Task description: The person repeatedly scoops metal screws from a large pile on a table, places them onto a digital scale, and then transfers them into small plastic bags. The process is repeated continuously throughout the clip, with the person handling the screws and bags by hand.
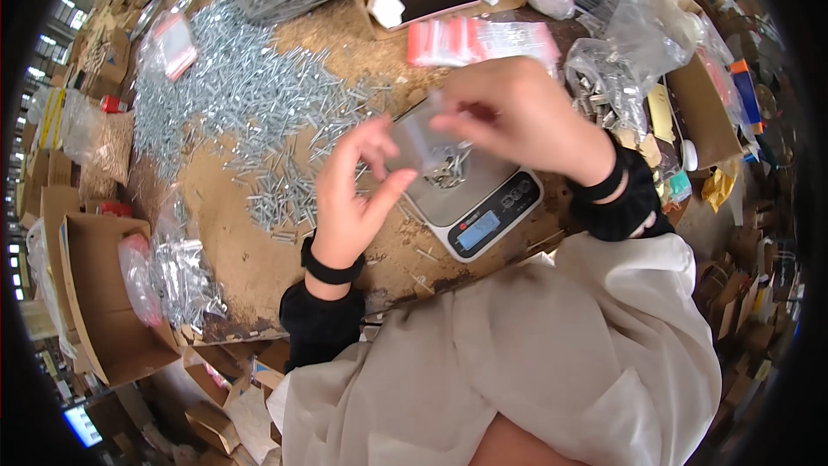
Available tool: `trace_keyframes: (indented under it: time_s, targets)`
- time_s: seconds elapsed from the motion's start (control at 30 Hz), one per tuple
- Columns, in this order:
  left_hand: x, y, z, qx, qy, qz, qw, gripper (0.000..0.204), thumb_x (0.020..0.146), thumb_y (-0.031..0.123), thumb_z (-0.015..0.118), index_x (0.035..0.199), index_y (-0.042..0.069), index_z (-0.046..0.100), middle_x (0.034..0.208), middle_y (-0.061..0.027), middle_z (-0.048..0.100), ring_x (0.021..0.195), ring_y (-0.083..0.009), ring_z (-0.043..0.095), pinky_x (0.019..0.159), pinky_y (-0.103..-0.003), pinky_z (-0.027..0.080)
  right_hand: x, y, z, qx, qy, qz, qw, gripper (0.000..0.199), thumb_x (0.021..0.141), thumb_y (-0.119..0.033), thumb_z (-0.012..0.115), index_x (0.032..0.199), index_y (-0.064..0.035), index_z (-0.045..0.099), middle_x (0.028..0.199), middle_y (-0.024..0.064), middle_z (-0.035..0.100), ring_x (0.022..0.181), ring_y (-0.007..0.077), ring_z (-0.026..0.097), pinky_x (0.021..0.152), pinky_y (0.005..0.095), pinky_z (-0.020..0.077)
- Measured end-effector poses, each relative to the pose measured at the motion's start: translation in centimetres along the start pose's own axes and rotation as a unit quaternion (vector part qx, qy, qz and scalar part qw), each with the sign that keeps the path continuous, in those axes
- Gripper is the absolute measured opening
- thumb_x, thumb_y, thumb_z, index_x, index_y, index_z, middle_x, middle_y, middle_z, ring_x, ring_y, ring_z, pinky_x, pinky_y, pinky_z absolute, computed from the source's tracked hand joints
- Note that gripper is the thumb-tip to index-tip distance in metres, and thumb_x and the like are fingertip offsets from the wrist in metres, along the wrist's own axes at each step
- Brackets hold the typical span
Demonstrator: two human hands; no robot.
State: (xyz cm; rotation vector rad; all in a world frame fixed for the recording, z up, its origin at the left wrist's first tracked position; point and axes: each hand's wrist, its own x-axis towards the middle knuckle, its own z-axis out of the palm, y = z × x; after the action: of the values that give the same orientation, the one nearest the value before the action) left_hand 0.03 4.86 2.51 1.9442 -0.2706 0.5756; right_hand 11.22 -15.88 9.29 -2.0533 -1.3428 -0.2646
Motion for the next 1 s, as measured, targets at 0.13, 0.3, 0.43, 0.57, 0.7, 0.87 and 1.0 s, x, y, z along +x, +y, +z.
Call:
trace_keyframes:
  time_s: [0.13, 0.3, 0.43, 0.57, 0.7, 0.87, 1.0]
  targets:
    - [0.0, 0.1, -0.6, 0.014, -0.033, -0.009, 0.999, 0.01, 0.09, 0.007, 0.072, 0.095, 0.0, 0.066, 0.079, -0.0081, 0.064, 0.067, -0.0173, 0.059, 0.062, -0.029, 0.046, 1.5, -0.6, 1.4, 0.012, -0.018, -0.027, 0.999, 0.015, 0.082, -0.021, 0.073, 0.084, -0.0085, 0.065, 0.071, 0.009, 0.062, 0.065, 0.0322, 0.063, 0.057, 0.0424, 0.0474]
    - [-0.9, -0.1, -0.7, -0.011, -0.026, -0.07, 0.997, 0.007, 0.09, 0.003, 0.068, 0.088, -0.001, 0.063, 0.081, -0.0097, 0.065, 0.071, -0.0171, 0.063, 0.066, -0.028, 0.048, 1.2, -0.2, 4.2, 0.04, 0.15, -0.192, 0.969, 0.019, 0.085, -0.022, 0.07, 0.098, -0.0126, 0.061, 0.103, 0.0053, 0.059, 0.083, 0.0255, 0.065, 0.06, 0.0386, 0.0505]
    - [-2.0, 0.0, -0.5, -0.082, -0.006, -0.072, 0.994, 0.01, 0.089, 0.006, 0.069, 0.086, 0.001, 0.062, 0.08, -0.0093, 0.066, 0.067, -0.0192, 0.063, 0.063, -0.029, 0.048, -0.9, -1.2, 4.5, 0.061, 0.092, -0.163, 0.98, 0.02, 0.082, -0.023, 0.072, 0.088, -0.0109, 0.057, 0.087, 0.0045, 0.052, 0.073, 0.0244, 0.059, 0.06, 0.0374, 0.049]
    - [-0.7, 1.6, -0.5, 0.042, -0.05, 0.057, 0.996, 0.018, 0.084, 0.011, 0.076, 0.087, 0.002, 0.06, 0.077, -0.0104, 0.064, 0.065, -0.026, 0.063, 0.059, -0.031, 0.048, -1.6, -0.9, 4.5, 0.091, 0.06, -0.144, 0.984, 0.025, 0.081, -0.028, 0.072, 0.081, -0.0103, 0.053, 0.081, 0.0045, 0.049, 0.068, 0.0252, 0.056, 0.057, 0.0393, 0.0451]
    - [-0.8, 1.9, -0.4, 0.102, -0.072, 0.114, 0.986, 0.029, 0.079, 0.023, 0.082, 0.085, 0.004, 0.062, 0.078, -0.0106, 0.065, 0.066, -0.0299, 0.064, 0.057, -0.036, 0.05, -2.3, -1.2, 5.0, 0.096, 0.059, -0.128, 0.985, 0.023, 0.078, -0.026, 0.074, 0.079, -0.0108, 0.056, 0.081, 0.003, 0.054, 0.062, 0.0216, 0.055, 0.056, 0.0364, 0.042]
    - [-0.8, 2.2, -0.2, 0.135, -0.089, 0.146, 0.976, 0.024, 0.08, 0.017, 0.081, 0.087, 0.004, 0.063, 0.082, -0.0106, 0.067, 0.072, -0.0313, 0.068, 0.061, -0.037, 0.053, -2.6, -1.8, 4.9, 0.178, 0.055, -0.067, 0.98, 0.021, 0.073, -0.019, 0.073, 0.076, -0.0089, 0.055, 0.075, 0.0042, 0.054, 0.059, 0.0253, 0.055, 0.054, 0.038, 0.0416]
    - [-1.3, 2.2, -0.1, 0.094, -0.088, 0.121, 0.984, 0.021, 0.081, 0.015, 0.08, 0.089, 0.003, 0.064, 0.085, -0.0112, 0.068, 0.071, -0.03, 0.067, 0.061, -0.035, 0.052, -2.8, -1.7, 4.7, 0.209, 0.046, -0.073, 0.974, 0.019, 0.072, -0.016, 0.072, 0.078, -0.0078, 0.055, 0.074, 0.005, 0.054, 0.058, 0.0268, 0.055, 0.055, 0.0392, 0.0434]
